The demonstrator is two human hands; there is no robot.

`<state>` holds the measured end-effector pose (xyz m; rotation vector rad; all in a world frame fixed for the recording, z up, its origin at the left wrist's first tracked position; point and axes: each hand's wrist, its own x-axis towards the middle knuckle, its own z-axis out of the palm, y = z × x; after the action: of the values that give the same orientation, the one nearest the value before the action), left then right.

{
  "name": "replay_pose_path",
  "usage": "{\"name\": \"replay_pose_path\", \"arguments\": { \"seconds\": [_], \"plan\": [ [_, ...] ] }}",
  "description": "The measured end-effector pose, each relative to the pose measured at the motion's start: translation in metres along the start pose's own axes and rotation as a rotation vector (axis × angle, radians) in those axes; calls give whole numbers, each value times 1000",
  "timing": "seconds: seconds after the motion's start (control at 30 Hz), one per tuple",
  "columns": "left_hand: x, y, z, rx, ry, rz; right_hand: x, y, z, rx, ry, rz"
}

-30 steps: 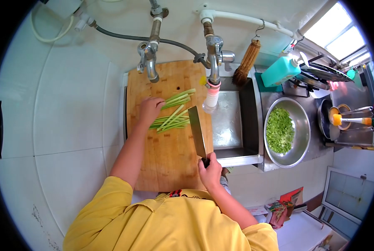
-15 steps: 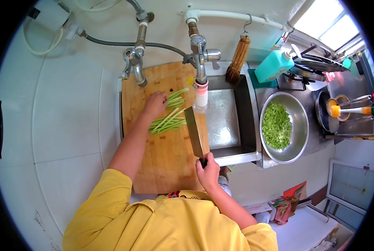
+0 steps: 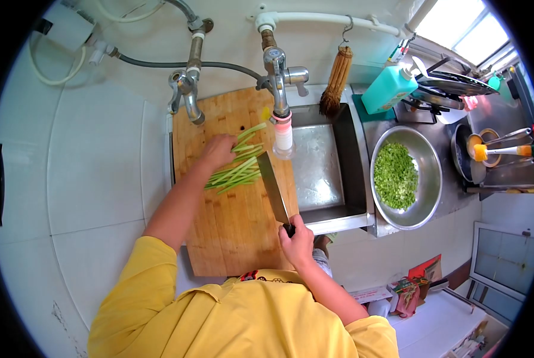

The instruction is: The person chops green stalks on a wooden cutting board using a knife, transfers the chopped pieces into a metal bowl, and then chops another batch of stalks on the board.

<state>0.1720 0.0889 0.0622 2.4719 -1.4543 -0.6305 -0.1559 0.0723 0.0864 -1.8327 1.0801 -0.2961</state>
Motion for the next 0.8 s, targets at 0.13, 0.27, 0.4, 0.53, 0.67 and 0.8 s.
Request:
{"name": "replay_pose_path", "arguments": {
  "seconds": [0.13, 0.27, 0.4, 0.53, 0.67, 0.8],
  "plan": [
    [4, -18, 4, 37, 48, 140, 1, 1, -11, -10, -107, -52],
    [-15, -24, -34, -159, 51, -115, 5, 5, -25, -95, -262, -144],
    [-37, -38, -63, -151, 55, -83, 15, -5, -20, -187, -306, -239],
    [-71, -20, -64, -90, -175, -108, 30, -14, -1, -187, -192, -233],
    [-103, 29, -39, 57, -250, -135, 31, -17, -11, -110, -129, -166],
    [-120, 51, 22, 39, -251, -96, 24, -7, -19, -82, -36, -68]
  ]
}}
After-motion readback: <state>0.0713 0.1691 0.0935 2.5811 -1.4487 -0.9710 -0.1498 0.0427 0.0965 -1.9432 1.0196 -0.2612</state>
